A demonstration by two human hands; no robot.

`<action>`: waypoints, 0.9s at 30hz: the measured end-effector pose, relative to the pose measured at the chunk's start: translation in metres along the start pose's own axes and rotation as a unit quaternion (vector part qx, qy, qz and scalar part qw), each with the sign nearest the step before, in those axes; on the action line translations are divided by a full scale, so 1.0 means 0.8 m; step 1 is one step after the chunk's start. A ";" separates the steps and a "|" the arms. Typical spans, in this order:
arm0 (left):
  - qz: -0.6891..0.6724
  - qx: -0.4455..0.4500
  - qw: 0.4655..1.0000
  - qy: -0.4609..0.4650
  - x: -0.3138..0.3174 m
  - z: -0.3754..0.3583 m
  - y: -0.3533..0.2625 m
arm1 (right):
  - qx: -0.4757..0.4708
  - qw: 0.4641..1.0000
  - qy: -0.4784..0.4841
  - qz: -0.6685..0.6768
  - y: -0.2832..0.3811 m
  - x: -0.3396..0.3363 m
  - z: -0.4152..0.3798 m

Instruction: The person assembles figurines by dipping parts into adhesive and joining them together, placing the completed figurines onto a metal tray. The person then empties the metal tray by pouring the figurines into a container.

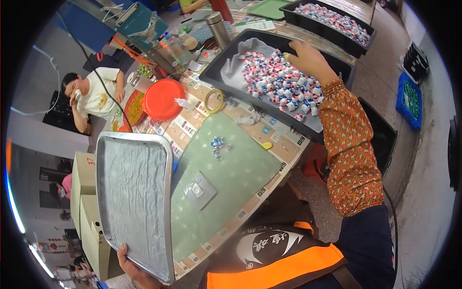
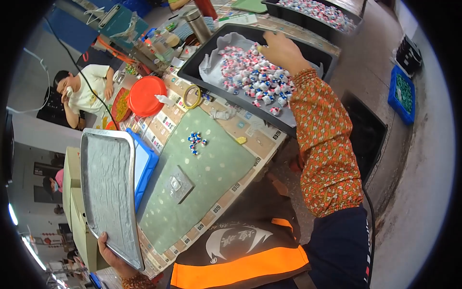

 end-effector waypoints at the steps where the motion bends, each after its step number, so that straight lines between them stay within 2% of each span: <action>1: -0.003 0.001 1.000 -0.013 -0.002 -0.009 0.000 | -0.008 1.000 0.001 0.000 -0.003 0.012 0.002; 3: -0.028 -0.006 0.999 -0.035 -0.009 -0.021 -0.001 | 0.007 0.986 0.165 -0.013 -0.007 0.062 0.002; 6: -0.030 0.021 0.998 -0.054 -0.038 -0.026 -0.007 | -0.057 0.983 0.172 -0.032 0.024 0.097 -0.003; 8: -0.027 0.024 0.998 -0.048 -0.079 -0.017 -0.019 | -0.061 0.982 0.172 -0.042 0.061 0.083 -0.029; 10: -0.023 0.027 0.999 -0.036 -0.091 -0.014 -0.020 | -0.123 0.968 0.160 -0.149 0.090 0.077 -0.051; 11: -0.025 0.025 0.999 -0.035 -0.092 -0.014 -0.018 | -0.122 0.968 0.158 -0.151 0.096 0.082 -0.058; 13: -0.028 0.023 0.999 -0.033 -0.089 -0.016 -0.015 | -0.168 0.972 0.076 -0.144 0.112 0.089 -0.068; 14: -0.025 0.022 0.999 -0.038 -0.089 -0.017 -0.017 | -0.167 0.972 0.076 -0.144 0.110 0.092 -0.068; 16: -0.025 0.022 0.999 -0.042 -0.093 -0.018 -0.018 | -0.280 0.954 0.085 -0.069 0.121 0.091 -0.077; 18: -0.019 0.030 0.998 -0.054 -0.096 -0.021 -0.021 | -0.273 0.956 0.098 -0.040 0.116 0.080 -0.079; 20: -0.024 0.035 0.997 -0.068 -0.095 -0.027 -0.019 | -0.272 0.942 0.192 -0.045 0.112 0.073 -0.084; 22: -0.028 0.038 0.996 -0.082 -0.096 -0.033 -0.019 | -0.286 0.942 0.176 -0.016 0.102 0.065 -0.080; 24: -0.019 0.025 0.997 -0.070 -0.097 -0.038 -0.018 | -0.262 0.916 0.304 0.026 0.088 0.064 -0.076; 27: -0.029 0.019 0.996 -0.084 -0.085 -0.048 -0.014 | -0.288 0.917 0.265 0.082 0.046 0.082 -0.033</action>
Point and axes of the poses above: each hand's wrist, its own z-axis towards the middle knuckle, its own x-axis out of the palm, y = z × x, the point moved 6 cm from there along z, towards the middle knuckle, and after that the axes turned 8 degrees about -z, right-handed, at the moved point
